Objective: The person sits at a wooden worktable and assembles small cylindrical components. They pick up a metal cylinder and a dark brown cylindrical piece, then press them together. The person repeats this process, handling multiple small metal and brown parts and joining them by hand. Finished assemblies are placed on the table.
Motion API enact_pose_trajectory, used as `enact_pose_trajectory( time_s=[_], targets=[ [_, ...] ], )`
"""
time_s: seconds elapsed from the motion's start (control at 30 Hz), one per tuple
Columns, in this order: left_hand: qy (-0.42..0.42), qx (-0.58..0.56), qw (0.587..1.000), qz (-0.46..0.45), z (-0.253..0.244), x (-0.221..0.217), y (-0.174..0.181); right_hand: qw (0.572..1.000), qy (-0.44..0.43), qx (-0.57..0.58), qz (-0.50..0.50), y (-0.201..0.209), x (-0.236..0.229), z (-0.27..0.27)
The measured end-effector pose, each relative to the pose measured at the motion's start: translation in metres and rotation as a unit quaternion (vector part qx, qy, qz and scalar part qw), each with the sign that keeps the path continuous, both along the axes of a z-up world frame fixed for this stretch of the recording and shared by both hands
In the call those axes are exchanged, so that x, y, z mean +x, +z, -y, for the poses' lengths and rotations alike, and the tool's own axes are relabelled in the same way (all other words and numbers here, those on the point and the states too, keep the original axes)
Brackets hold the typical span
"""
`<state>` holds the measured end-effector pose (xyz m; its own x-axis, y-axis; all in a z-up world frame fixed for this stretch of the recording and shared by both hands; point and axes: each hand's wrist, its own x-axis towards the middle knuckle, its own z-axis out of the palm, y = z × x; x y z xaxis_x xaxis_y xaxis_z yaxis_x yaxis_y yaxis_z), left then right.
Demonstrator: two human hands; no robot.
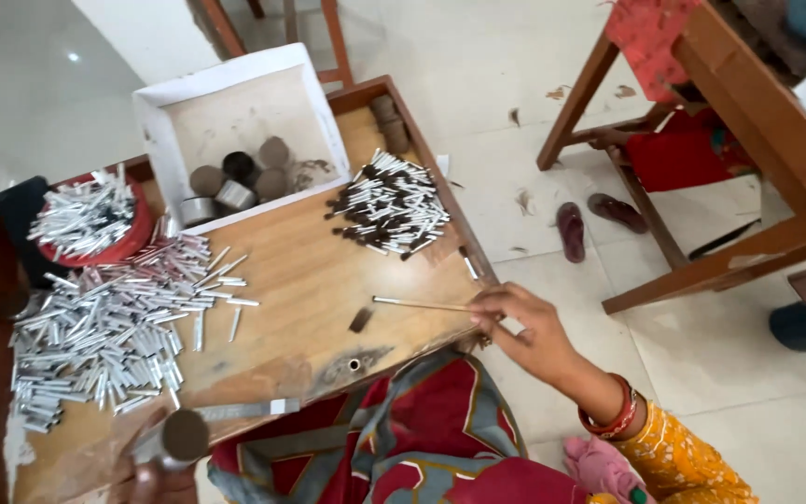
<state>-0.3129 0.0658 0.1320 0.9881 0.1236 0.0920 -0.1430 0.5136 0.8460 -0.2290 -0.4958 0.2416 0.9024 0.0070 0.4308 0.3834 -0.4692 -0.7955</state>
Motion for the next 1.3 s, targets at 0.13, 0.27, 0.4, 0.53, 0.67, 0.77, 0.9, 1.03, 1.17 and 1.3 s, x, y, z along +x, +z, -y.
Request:
enact_pose_trajectory(
  time_s=[0.13, 0.27, 0.4, 0.53, 0.67, 0.77, 0.9, 1.03, 1.17, 1.3],
  targets=[
    [0.022, 0.008, 1.0, 0.004, 0.05, 0.029, 0.033, 0.992, 0.126, -0.013, -0.026, 0.006, 0.001, -0.068],
    [0.024, 0.006, 1.0, 0.007, 0.044, 0.025, 0.019, 0.975, 0.074, -0.197, 0.065, -0.002, 0.021, -0.098],
    [0.001, 0.023, 0.998, -0.052, 0.013, 0.014, 0.003, 0.935, -0.028, -0.352, 0.033, -0.018, 0.045, -0.087],
    [-0.026, -0.001, 0.996, -0.079, -0.014, 0.011, -0.033, 0.92, -0.039, -0.391, -0.006, -0.029, 0.058, -0.073],
    [0.033, 0.021, 0.997, -0.065, 0.004, 0.003, -0.02, 0.925, -0.002, -0.37, 0.087, -0.013, 0.065, -0.085],
    [0.043, 0.015, 0.997, -0.068, 0.021, -0.001, 0.0, 0.926, 0.112, -0.331, 0.142, -0.004, 0.073, -0.11],
    [0.045, -0.006, 0.997, -0.061, 0.032, 0.0, 0.012, 0.922, 0.193, -0.317, 0.106, -0.005, 0.084, -0.127],
    [0.048, 0.005, 0.996, -0.074, 0.026, -0.004, 0.007, 0.922, 0.193, -0.323, 0.092, -0.006, 0.075, -0.123],
    [0.064, -0.022, 0.996, -0.058, 0.033, 0.0, 0.006, 0.935, 0.198, -0.281, 0.089, 0.009, 0.051, -0.128],
    [0.044, 0.017, 0.997, -0.062, 0.065, 0.012, 0.039, 0.936, 0.247, -0.232, 0.095, 0.0, 0.024, -0.139]
  ],
)
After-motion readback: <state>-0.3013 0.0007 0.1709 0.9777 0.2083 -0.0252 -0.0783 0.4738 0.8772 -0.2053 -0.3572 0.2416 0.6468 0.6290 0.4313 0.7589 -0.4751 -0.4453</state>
